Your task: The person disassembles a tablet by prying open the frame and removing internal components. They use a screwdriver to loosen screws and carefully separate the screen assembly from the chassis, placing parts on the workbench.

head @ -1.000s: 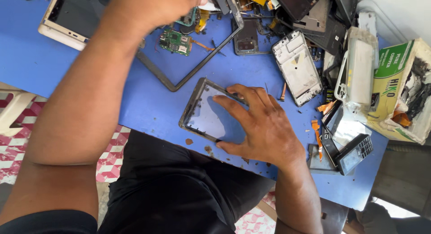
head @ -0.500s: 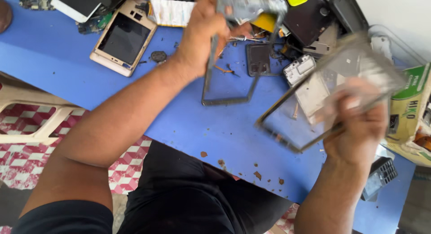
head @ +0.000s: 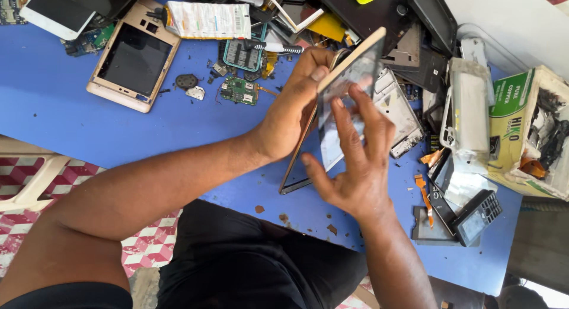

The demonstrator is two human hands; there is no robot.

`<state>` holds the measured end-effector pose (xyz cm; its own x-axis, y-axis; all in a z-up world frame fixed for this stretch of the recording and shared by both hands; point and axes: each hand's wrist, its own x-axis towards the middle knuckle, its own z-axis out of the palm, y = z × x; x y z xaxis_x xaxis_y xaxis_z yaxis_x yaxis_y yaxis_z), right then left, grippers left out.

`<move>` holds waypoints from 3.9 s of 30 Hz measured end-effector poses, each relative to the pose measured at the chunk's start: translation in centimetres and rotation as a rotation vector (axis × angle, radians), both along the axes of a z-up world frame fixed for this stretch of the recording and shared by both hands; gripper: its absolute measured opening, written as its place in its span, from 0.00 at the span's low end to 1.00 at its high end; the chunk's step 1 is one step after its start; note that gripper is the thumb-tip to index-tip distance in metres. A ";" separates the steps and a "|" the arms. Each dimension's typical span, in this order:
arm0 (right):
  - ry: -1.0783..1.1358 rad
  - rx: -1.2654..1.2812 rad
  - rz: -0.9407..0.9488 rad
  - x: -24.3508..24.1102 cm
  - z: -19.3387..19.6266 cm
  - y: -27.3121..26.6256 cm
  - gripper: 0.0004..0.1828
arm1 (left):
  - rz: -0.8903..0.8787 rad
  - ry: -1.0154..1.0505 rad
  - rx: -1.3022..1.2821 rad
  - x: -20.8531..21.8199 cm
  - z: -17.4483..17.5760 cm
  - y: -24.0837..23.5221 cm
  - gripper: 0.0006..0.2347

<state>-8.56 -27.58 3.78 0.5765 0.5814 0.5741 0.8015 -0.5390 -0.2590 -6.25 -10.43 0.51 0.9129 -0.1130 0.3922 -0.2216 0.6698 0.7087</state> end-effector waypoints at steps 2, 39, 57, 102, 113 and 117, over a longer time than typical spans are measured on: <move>-0.062 0.005 0.003 0.4 0.6 -0.2 0.50 | -0.018 -0.033 -0.013 0.1 -0.1 0.3 0.17; 0.415 0.186 0.456 3.9 0.0 -5.4 0.43 | -0.342 0.449 0.228 2.1 1.6 2.5 0.28; 0.468 0.578 0.044 3.2 -3.1 -3.2 0.35 | 0.188 -0.175 0.249 0.5 0.1 0.6 0.22; 0.155 0.044 0.056 1.6 -2.0 -0.5 0.62 | 0.323 -0.427 0.310 2.5 -0.8 4.2 0.37; 0.209 0.047 0.033 1.1 -1.7 0.1 0.63 | 0.482 -0.500 0.498 2.4 -1.0 4.1 0.41; 0.198 0.022 0.011 1.0 -1.5 0.2 0.62 | 0.416 -0.498 0.461 2.5 -0.8 4.2 0.42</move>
<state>-7.56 -27.39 2.25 0.6730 0.5767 0.4631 0.7396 -0.5227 -0.4239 -3.76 -6.24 -0.32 0.6456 -0.0516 0.7619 -0.7526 0.1258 0.6463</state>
